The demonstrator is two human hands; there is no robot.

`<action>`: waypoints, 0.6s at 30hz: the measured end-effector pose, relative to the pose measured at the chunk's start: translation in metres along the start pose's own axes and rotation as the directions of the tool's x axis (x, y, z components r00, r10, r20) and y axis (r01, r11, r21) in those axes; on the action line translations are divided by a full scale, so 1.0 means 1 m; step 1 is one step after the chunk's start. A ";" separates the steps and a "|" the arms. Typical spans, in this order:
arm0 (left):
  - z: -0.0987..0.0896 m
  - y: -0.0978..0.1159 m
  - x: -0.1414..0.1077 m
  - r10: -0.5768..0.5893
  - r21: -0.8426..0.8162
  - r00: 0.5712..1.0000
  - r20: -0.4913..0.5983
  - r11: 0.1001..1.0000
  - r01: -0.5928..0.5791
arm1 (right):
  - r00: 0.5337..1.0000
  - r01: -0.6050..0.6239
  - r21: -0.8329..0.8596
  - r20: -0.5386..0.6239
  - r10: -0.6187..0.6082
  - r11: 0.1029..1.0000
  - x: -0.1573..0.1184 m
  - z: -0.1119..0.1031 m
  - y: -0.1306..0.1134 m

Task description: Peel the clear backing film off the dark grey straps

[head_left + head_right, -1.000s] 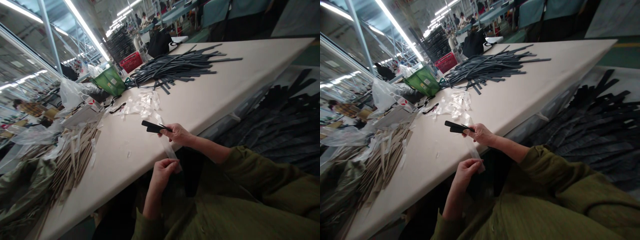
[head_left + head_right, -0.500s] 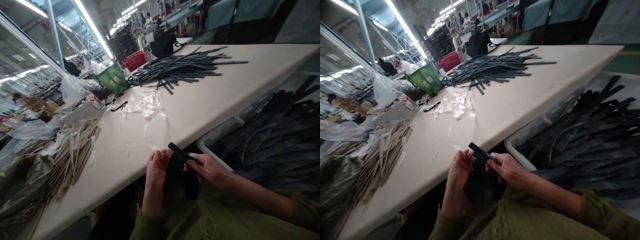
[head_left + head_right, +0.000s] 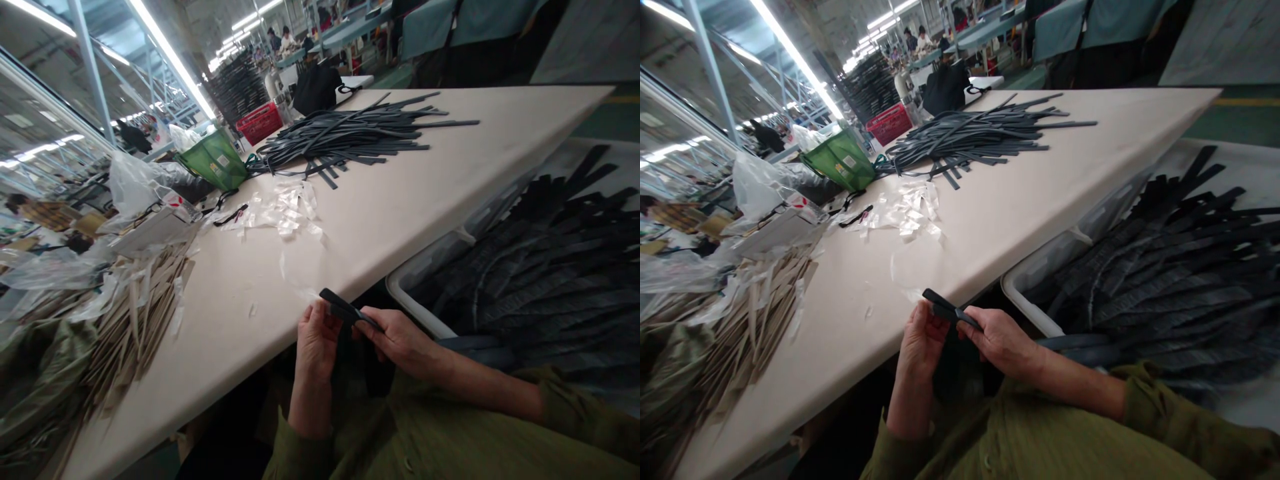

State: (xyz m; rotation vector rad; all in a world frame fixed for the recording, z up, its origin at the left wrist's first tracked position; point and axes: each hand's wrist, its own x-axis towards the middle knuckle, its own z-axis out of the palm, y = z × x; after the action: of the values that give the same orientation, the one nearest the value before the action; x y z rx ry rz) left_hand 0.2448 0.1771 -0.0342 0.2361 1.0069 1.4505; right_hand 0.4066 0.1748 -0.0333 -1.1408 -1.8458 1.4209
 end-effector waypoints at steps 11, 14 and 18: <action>-0.014 -0.016 0.003 0.125 0.294 0.992 0.030 0.947 -0.129 | 0.996 -0.034 0.092 0.086 0.026 0.995 0.004 -0.006 0.003; -0.023 -0.012 0.008 0.100 0.205 0.993 -0.066 0.975 -0.084 | 0.980 -0.078 0.084 0.189 0.061 0.993 -0.012 -0.016 0.014; -0.026 -0.011 0.006 -0.052 0.167 0.997 -0.048 0.984 0.060 | 0.974 -0.148 0.029 0.176 0.140 0.989 -0.036 -0.023 0.033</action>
State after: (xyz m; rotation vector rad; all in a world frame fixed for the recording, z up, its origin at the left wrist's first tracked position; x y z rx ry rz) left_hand 0.2339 0.1693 -0.0599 0.2978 1.1648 1.3255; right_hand 0.4527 0.1582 -0.0555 -1.1833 -1.8718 1.6806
